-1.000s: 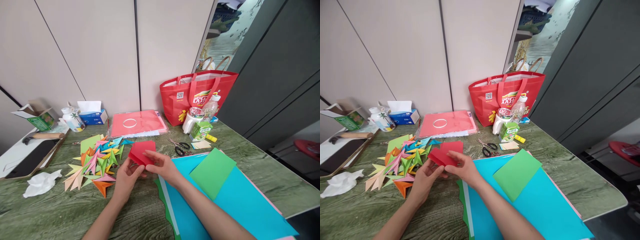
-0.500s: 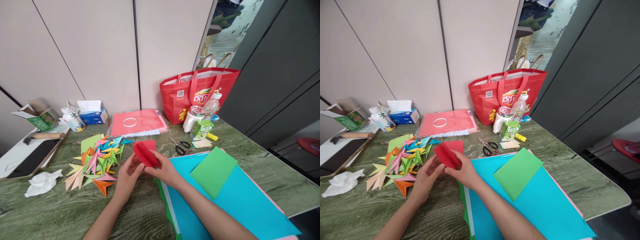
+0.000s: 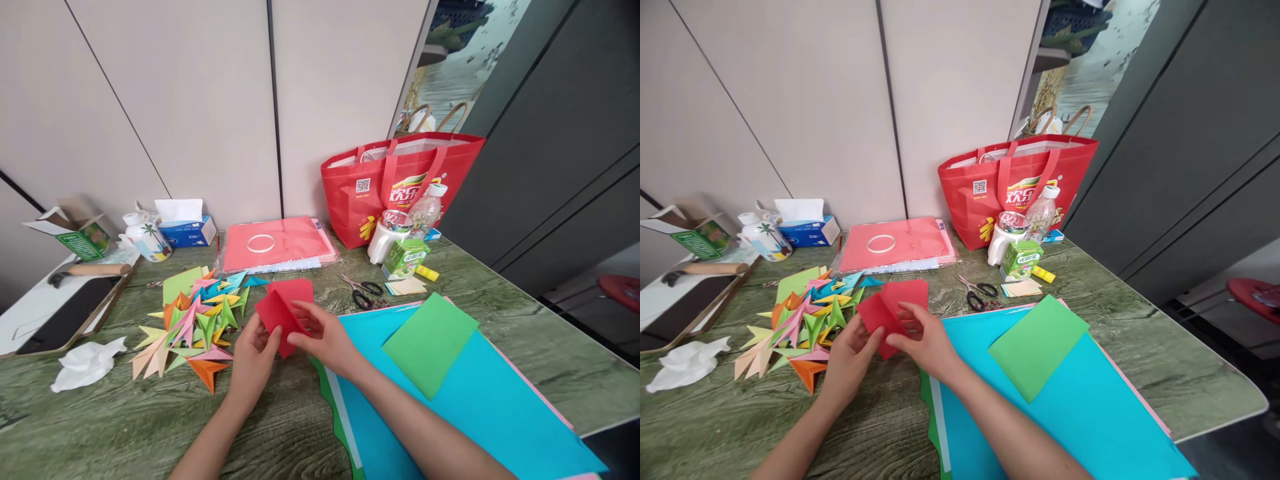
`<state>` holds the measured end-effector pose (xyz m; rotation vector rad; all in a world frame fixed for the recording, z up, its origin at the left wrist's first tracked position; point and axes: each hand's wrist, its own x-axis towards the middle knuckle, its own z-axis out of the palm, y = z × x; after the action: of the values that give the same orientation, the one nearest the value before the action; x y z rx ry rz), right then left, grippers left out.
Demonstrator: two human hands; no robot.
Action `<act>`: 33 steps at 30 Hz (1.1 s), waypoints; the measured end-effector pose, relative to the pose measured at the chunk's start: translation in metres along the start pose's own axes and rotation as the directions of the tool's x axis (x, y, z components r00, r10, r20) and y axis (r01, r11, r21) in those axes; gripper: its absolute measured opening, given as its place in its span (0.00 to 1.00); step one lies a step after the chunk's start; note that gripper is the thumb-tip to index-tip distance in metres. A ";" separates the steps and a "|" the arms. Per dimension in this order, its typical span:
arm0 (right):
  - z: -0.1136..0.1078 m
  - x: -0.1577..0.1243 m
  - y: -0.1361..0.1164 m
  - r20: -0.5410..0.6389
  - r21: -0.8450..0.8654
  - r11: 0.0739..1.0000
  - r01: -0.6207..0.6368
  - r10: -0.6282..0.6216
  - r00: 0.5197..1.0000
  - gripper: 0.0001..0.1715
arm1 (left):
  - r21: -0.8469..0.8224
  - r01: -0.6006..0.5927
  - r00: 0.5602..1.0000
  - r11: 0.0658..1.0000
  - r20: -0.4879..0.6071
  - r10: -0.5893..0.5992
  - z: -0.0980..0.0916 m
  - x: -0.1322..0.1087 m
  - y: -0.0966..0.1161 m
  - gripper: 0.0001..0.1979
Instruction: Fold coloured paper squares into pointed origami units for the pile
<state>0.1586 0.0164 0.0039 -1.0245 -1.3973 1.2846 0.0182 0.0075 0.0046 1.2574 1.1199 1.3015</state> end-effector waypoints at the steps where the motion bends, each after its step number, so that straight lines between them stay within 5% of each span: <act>1: -0.001 0.001 0.001 -0.032 0.006 1.000 -0.008 0.009 0.999 0.26 | -0.007 0.003 1.000 1.000 -0.010 -0.003 -0.001 0.000 0.000 0.21; 6: -0.007 0.007 0.000 -0.082 0.208 0.970 -0.129 0.149 0.985 0.19 | -0.101 0.011 0.997 0.995 -0.080 -0.019 -0.001 -0.002 0.005 0.36; 12: -0.013 0.010 0.001 -0.104 0.397 0.904 -0.159 0.216 0.971 0.18 | 0.096 0.011 1.000 0.995 -0.006 -0.011 -0.008 0.001 0.004 0.13; 19: -0.016 0.011 -0.001 -0.086 0.400 0.903 -0.156 0.206 0.975 0.17 | 0.294 -0.166 0.966 0.941 0.242 0.095 -0.008 0.001 0.007 0.17; 29: -0.015 0.008 -0.005 -0.040 0.406 0.897 -0.175 0.209 0.977 0.17 | 0.352 -0.180 0.969 0.919 0.222 0.105 -0.007 0.001 0.005 0.08; 33: -0.015 0.008 -0.004 -0.039 0.395 0.906 -0.150 0.180 0.983 0.16 | 0.349 -0.105 0.993 0.931 0.092 0.078 -0.006 0.001 0.010 0.07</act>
<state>0.1713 0.0269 0.0088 -0.9155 -0.9567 1.5577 0.0117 0.0076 0.0142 1.6273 1.2915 1.1393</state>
